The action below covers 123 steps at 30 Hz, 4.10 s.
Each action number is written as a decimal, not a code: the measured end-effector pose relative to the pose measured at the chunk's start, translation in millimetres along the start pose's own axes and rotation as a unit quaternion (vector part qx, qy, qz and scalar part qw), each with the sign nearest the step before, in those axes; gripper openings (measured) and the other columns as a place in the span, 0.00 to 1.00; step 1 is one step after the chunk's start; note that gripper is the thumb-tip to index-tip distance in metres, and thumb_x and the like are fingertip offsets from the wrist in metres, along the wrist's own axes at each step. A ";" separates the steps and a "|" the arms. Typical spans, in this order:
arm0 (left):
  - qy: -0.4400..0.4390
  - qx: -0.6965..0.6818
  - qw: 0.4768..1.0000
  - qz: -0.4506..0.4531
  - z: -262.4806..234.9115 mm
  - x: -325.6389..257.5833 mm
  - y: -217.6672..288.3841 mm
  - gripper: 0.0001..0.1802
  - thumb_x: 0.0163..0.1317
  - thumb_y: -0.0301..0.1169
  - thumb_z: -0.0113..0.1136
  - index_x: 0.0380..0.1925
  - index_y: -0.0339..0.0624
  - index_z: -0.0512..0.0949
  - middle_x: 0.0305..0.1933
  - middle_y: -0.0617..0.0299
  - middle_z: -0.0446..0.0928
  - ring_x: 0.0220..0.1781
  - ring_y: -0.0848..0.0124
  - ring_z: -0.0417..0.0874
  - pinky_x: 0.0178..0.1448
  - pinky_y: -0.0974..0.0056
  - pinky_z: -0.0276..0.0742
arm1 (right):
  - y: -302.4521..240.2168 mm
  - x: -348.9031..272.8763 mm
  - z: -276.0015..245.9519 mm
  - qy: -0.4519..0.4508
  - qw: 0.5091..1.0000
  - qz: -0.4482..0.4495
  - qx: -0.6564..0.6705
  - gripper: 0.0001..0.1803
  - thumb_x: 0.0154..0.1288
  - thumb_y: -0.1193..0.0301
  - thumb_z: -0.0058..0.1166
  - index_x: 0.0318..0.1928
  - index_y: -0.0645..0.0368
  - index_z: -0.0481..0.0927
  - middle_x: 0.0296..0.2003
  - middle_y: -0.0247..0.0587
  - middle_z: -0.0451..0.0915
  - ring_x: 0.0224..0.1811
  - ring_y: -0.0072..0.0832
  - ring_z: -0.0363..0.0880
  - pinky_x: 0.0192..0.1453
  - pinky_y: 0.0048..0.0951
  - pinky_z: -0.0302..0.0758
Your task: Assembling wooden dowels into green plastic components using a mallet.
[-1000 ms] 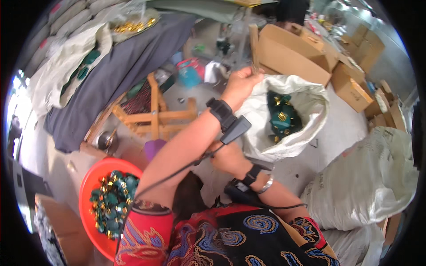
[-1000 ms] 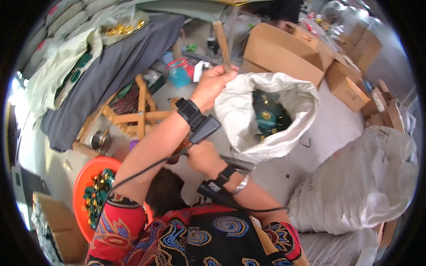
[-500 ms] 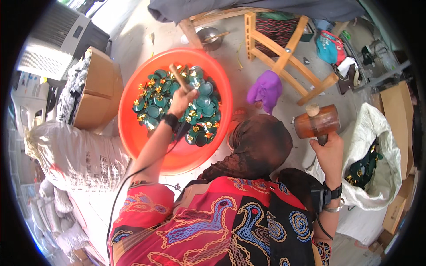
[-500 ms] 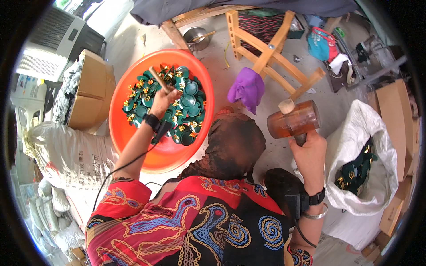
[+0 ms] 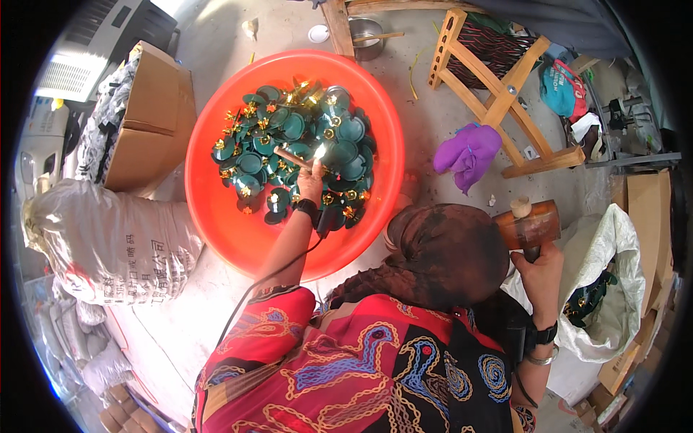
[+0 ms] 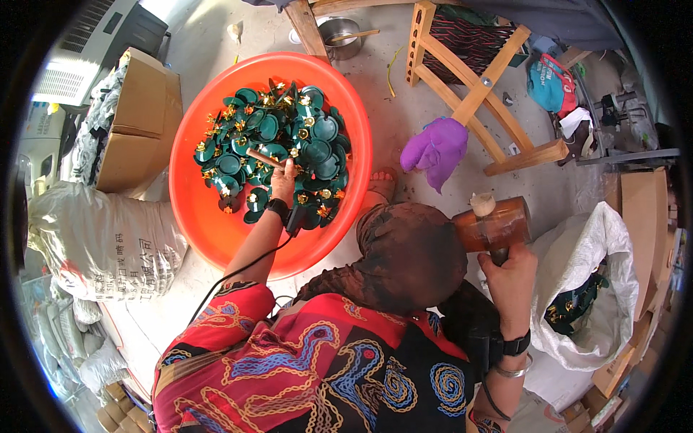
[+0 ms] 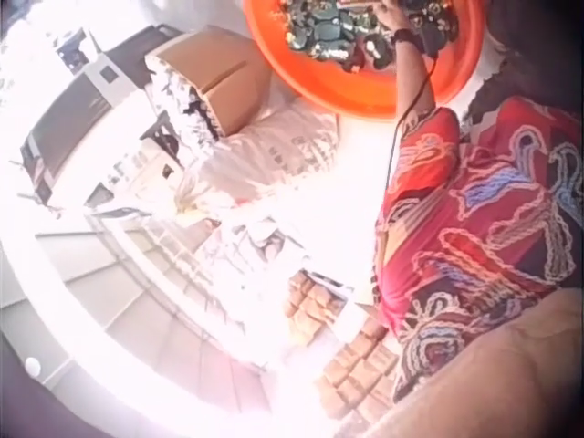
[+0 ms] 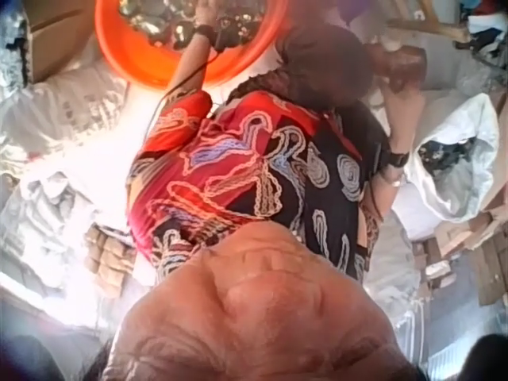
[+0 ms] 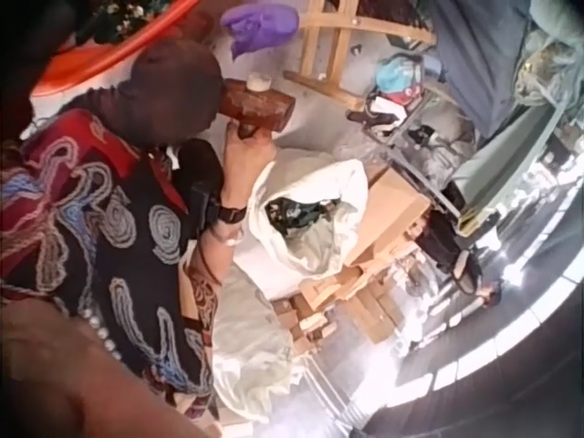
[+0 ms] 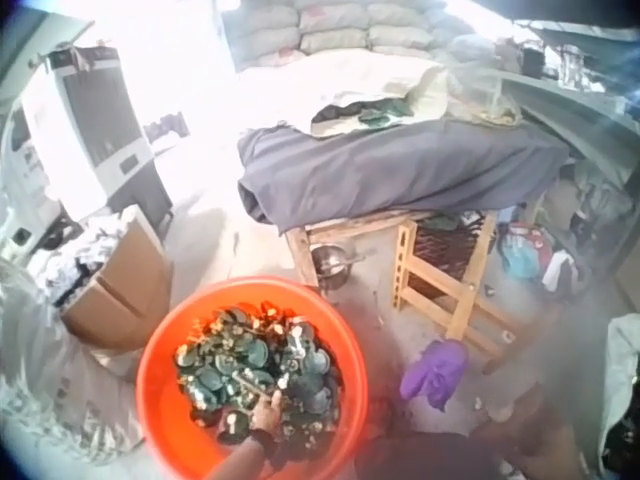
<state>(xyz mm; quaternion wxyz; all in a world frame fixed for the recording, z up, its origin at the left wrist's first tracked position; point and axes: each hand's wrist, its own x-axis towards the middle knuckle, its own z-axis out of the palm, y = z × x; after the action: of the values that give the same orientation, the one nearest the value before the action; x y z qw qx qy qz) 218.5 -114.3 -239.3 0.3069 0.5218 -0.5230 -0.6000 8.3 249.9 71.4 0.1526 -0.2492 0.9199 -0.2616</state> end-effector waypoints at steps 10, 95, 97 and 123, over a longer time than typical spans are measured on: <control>0.127 0.113 0.985 0.010 12.4 14.0 -14.3 0.19 0.58 0.47 0.58 0.38 0.43 0.78 0.29 0.62 0.77 0.31 0.69 0.77 0.38 0.63 0.72 | -7.4 -2.7 3.1 -0.017 0.997 0.055 -0.060 0.15 0.41 0.74 0.62 0.32 0.68 0.76 0.23 0.52 0.78 0.26 0.43 0.79 0.32 0.33 0.73; -0.518 -0.038 0.829 0.208 221.4 -113.2 240.0 0.14 0.65 0.38 0.51 0.37 0.38 0.76 0.35 0.64 0.79 0.37 0.75 0.76 0.46 0.67 0.71 | -56.2 37.9 -79.8 0.240 0.966 -0.099 -0.004 0.22 0.41 0.78 0.62 0.42 0.61 0.75 0.36 0.42 0.80 0.40 0.33 0.78 0.47 0.31 0.72; -0.542 -0.055 0.821 0.171 226.9 -113.1 243.0 0.15 0.65 0.39 0.50 0.37 0.38 0.76 0.35 0.64 0.79 0.38 0.75 0.75 0.46 0.68 0.70 | -29.7 17.3 -56.3 0.215 0.973 -0.047 0.064 0.19 0.42 0.77 0.62 0.40 0.59 0.76 0.32 0.36 0.80 0.37 0.24 0.77 0.45 0.30 0.73; -0.710 -0.130 0.685 0.099 385.6 -373.6 365.2 0.19 0.61 0.46 0.54 0.44 0.45 0.74 0.46 0.62 0.74 0.51 0.72 0.71 0.51 0.58 0.66 | 49.9 -10.6 -2.1 0.180 0.972 -0.138 -0.060 0.07 0.46 0.77 0.49 0.29 0.59 0.77 0.23 0.49 0.77 0.28 0.47 0.77 0.33 0.43 0.74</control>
<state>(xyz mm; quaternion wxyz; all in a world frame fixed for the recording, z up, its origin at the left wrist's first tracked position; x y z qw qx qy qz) -111.8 249.1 185.5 -0.0335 -0.1599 -0.5501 -0.8190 -2.7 293.4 46.9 -0.0687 -0.3316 0.9029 -0.2648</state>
